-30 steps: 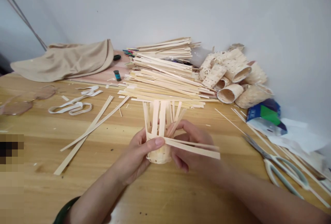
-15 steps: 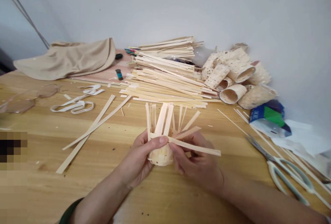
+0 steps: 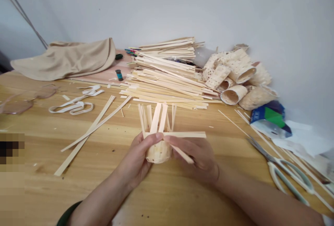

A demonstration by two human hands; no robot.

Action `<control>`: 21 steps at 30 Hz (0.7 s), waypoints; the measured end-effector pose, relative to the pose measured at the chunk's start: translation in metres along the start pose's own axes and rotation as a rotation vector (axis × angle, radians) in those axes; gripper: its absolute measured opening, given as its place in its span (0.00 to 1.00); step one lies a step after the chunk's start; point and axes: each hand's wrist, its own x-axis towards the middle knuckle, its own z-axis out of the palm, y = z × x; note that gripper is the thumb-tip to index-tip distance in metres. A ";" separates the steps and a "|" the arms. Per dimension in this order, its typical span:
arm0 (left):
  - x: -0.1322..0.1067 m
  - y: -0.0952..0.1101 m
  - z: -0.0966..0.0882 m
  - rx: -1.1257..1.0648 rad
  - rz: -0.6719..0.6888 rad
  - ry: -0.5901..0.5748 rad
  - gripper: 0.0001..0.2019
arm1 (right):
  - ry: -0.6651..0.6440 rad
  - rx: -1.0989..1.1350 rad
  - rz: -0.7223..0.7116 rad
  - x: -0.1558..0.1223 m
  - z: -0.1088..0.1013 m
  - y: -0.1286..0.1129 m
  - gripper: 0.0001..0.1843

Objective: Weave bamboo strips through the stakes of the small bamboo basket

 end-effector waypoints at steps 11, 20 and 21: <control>-0.001 0.005 -0.005 0.137 0.148 -0.156 0.16 | -0.038 0.245 0.223 0.003 0.004 0.003 0.13; 0.001 0.006 -0.008 0.105 0.101 -0.146 0.17 | 0.101 0.640 0.468 0.002 0.011 0.000 0.06; 0.001 0.006 -0.008 0.117 0.113 -0.159 0.16 | 0.097 0.667 0.510 0.003 0.010 0.000 0.07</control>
